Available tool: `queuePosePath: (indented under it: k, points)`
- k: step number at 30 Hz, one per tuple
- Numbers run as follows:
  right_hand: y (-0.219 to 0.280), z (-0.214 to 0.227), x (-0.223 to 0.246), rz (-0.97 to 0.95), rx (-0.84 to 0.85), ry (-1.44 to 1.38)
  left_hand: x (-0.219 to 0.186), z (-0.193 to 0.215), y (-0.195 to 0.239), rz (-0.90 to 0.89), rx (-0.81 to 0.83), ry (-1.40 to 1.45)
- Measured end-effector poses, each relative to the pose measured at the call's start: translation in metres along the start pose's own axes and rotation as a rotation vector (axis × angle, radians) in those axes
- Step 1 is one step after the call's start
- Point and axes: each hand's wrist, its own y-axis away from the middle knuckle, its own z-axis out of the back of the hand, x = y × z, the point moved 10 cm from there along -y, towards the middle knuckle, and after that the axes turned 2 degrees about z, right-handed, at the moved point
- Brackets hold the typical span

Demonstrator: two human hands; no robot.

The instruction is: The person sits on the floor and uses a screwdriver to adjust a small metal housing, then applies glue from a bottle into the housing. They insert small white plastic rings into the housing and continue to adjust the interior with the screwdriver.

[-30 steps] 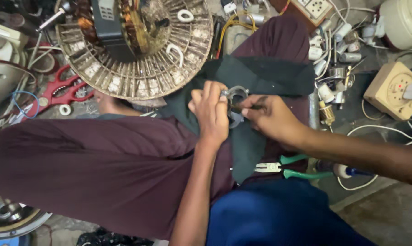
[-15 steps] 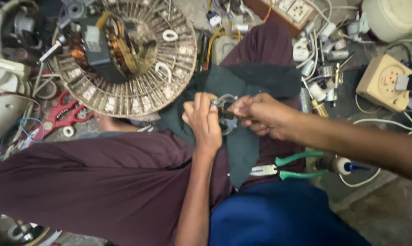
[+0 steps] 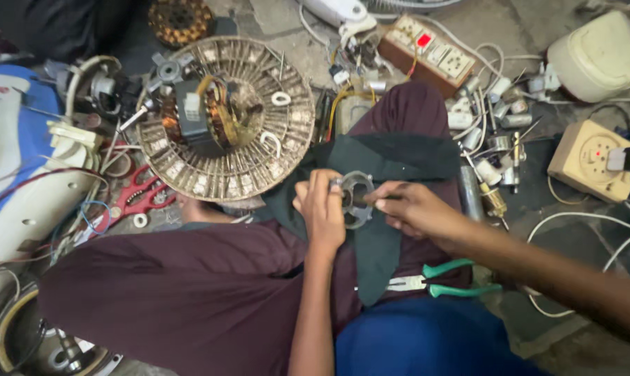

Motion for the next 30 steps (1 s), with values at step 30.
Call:
queuePosePath:
  k: [30]
  points:
    - [0.027,-0.005,0.033,0.606,-0.237,0.479,0.003,-0.005,-0.005,0.053,0.04,0.024]
